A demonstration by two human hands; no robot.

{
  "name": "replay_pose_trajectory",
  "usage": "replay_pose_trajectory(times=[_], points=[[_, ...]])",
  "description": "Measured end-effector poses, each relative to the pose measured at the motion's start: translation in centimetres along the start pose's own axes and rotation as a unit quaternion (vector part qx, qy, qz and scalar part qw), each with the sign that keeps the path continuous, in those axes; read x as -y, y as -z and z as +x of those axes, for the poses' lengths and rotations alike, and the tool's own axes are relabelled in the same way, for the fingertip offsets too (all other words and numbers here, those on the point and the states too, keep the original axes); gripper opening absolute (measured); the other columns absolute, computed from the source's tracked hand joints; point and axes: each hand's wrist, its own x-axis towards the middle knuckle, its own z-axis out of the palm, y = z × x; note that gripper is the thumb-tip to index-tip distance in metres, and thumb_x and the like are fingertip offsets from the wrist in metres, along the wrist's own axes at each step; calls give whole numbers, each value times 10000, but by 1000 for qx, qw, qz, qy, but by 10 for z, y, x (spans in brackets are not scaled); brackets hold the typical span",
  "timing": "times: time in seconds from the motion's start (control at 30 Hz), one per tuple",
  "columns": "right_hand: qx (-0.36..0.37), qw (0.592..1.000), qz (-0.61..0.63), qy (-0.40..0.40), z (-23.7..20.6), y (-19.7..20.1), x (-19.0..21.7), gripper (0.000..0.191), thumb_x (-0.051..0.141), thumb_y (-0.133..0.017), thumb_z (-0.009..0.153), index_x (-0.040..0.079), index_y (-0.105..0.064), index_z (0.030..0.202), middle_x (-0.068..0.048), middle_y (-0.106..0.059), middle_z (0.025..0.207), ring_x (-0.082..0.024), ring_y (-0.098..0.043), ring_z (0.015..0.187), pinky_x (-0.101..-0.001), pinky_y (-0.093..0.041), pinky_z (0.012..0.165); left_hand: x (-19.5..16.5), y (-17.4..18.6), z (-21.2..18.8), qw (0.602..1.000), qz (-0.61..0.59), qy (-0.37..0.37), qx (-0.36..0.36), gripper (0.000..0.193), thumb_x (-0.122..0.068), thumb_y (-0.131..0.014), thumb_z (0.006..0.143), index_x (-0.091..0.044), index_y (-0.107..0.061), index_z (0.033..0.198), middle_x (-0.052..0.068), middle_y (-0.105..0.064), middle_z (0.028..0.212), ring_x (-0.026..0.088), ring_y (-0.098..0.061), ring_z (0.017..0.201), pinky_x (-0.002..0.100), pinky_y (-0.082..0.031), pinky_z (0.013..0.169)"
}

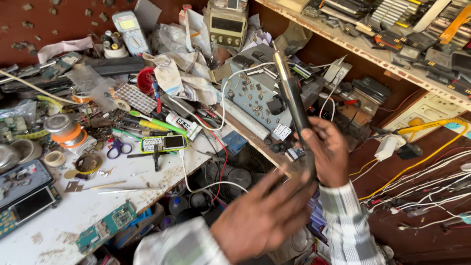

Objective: The person uses a hot air gun to heat a small circuit board, then uses tweezers to remove a component. They then use a wooden stick to scrape the board and a flexible hose to clean the area.

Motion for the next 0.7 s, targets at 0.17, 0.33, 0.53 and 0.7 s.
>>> replay_pose_trajectory(times=[0.17, 0.33, 0.53, 0.7], points=[[47, 998, 32, 14, 33, -4, -17, 358, 145, -687, 998, -62, -593, 1273, -117, -715, 1067, -152, -709, 920, -287, -622, 770, -17, -31, -77, 997, -53, 46, 7, 285, -257, -630, 930, -199, -724, 1193, 41, -657, 1387, 319, -509, 1431, 518, -448, 1157], [59, 997, 36, -16, 35, -3, -22, 354, 134, -694, 972, -53, -606, 1259, -115, -715, 1062, -155, -716, 914, -306, -635, 779, -29, -57, -134, 989, -5, 145, -21, 288, -331, -600, 986, -334, -703, 1255, -56, -667, 1234, 250, -567, 1325, 474, -470, 1045], [72, 997, -7, 18, 45, -2, -34, 317, 89, -698, 980, -44, -641, 1262, -134, -727, 1102, -166, -723, 933, -323, -653, 794, -41, -67, -155, 975, 14, 214, -53, 202, -387, -638, 992, -371, -674, 1191, -135, -668, 1172, 161, -597, 1241, 432, -476, 1020], [79, 997, -6, -2, 48, 8, -48, 291, 87, -701, 981, -42, -636, 1234, -151, -719, 1112, -183, -725, 922, -333, -660, 774, -38, -80, -172, 974, 5, 216, -64, 207, -414, -669, 959, -388, -696, 1162, -135, -683, 1211, 151, -613, 1217, 440, -513, 1031]])
